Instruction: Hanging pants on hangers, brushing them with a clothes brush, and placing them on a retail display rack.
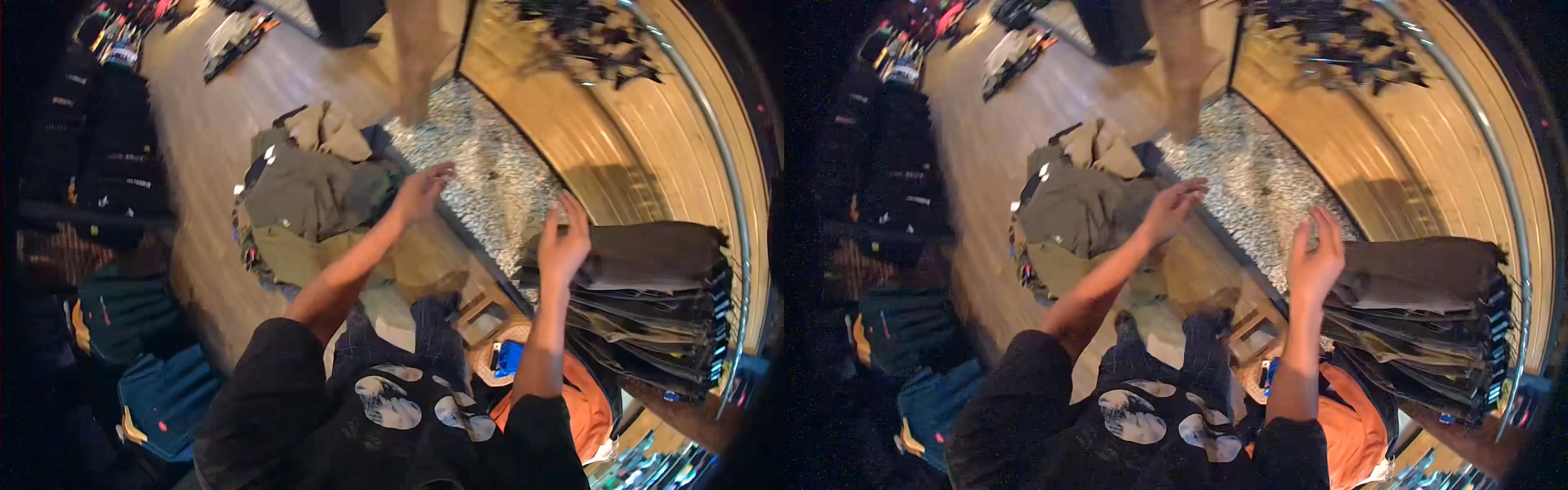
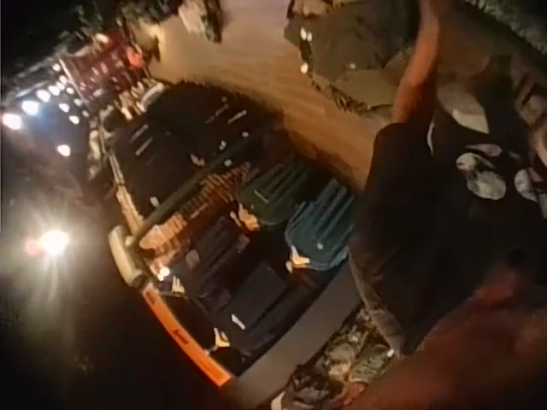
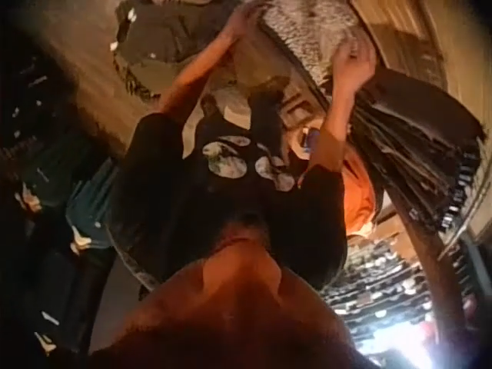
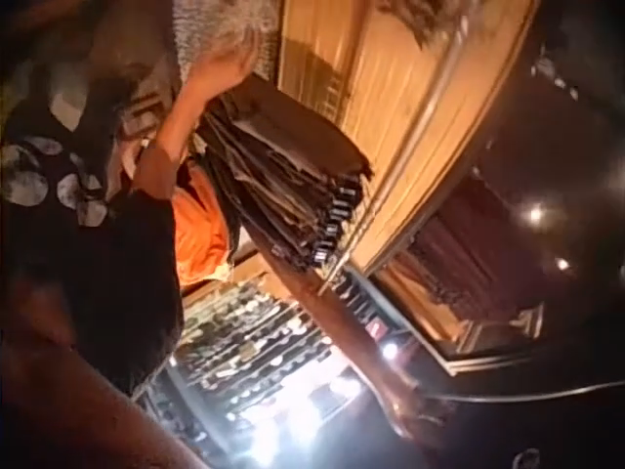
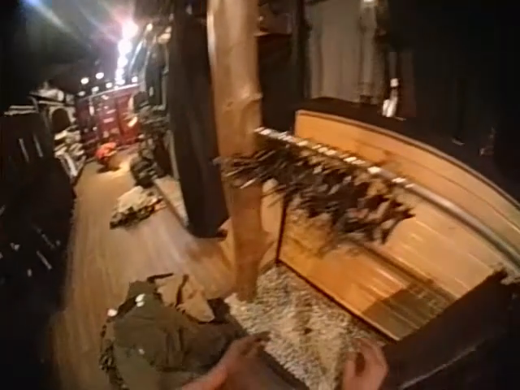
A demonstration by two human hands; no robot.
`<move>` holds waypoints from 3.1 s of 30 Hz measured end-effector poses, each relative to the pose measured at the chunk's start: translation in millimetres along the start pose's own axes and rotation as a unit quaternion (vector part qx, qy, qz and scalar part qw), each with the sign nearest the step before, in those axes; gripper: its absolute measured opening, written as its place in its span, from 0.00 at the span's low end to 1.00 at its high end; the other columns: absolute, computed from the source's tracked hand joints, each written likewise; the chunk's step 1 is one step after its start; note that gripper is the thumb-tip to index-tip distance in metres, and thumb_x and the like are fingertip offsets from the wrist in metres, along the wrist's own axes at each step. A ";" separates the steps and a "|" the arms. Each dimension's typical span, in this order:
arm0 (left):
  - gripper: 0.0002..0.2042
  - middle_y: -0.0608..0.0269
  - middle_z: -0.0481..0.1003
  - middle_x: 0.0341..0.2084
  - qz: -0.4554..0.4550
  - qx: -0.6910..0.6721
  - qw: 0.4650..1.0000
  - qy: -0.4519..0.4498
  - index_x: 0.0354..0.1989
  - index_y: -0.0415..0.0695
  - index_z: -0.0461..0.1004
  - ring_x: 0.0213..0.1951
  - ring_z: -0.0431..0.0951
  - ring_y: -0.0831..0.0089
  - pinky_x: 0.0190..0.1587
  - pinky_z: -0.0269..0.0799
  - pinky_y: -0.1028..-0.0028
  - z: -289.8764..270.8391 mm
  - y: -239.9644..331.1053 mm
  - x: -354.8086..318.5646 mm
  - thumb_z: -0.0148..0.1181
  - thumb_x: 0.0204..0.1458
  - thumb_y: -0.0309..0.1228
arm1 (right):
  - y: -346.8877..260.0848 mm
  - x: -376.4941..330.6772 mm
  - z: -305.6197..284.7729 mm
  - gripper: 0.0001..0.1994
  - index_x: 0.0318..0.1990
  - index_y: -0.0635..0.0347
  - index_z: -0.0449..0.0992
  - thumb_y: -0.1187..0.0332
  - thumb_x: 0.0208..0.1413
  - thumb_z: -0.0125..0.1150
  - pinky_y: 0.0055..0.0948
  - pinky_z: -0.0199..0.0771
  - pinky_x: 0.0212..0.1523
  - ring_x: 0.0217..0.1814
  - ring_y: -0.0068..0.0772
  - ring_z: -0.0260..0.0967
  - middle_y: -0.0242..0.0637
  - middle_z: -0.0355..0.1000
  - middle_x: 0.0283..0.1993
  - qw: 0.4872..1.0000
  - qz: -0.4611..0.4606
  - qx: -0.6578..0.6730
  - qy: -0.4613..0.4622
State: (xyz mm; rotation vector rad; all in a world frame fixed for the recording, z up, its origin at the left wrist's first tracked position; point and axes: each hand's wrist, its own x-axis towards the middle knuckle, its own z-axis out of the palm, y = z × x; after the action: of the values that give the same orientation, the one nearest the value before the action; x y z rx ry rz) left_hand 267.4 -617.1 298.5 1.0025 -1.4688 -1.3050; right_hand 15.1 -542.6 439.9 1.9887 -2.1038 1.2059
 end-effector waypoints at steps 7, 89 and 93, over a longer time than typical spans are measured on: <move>0.17 0.59 0.75 0.47 -0.114 -0.008 0.981 0.158 0.58 0.36 0.67 0.50 0.73 0.74 0.54 0.66 0.75 -206.8 -38.7 -141.5 0.49 0.62 0.29 | -115.7 -82.7 189.3 0.12 0.46 0.66 0.75 0.72 0.56 0.57 0.39 0.70 0.51 0.50 0.50 0.71 0.50 0.73 0.48 0.986 -0.007 0.089 -0.139; 0.43 0.55 0.60 0.59 0.100 -0.120 0.982 0.104 0.69 0.45 0.39 0.60 0.61 0.68 0.61 0.60 0.68 -40.6 187.6 -60.5 0.65 0.52 0.36 | -119.0 -3.1 -78.8 0.22 0.62 0.61 0.63 0.66 0.63 0.53 0.29 0.62 0.60 0.57 0.26 0.65 0.33 0.68 0.59 0.720 0.040 0.638 -0.268; 0.42 0.61 0.65 0.56 0.246 0.055 0.965 0.067 0.68 0.43 0.44 0.56 0.67 0.70 0.57 0.64 0.69 -28.0 236.3 -57.6 0.67 0.50 0.34 | -103.0 4.6 -106.7 0.23 0.63 0.63 0.62 0.66 0.63 0.53 0.30 0.62 0.61 0.59 0.29 0.65 0.36 0.67 0.60 0.653 0.067 0.696 -0.290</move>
State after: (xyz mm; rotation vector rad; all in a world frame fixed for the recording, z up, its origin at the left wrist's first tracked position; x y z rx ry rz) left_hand 308.2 -542.5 528.1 0.7135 -1.5703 -0.7903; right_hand 50.4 -480.8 570.1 2.9439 -1.3072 3.2603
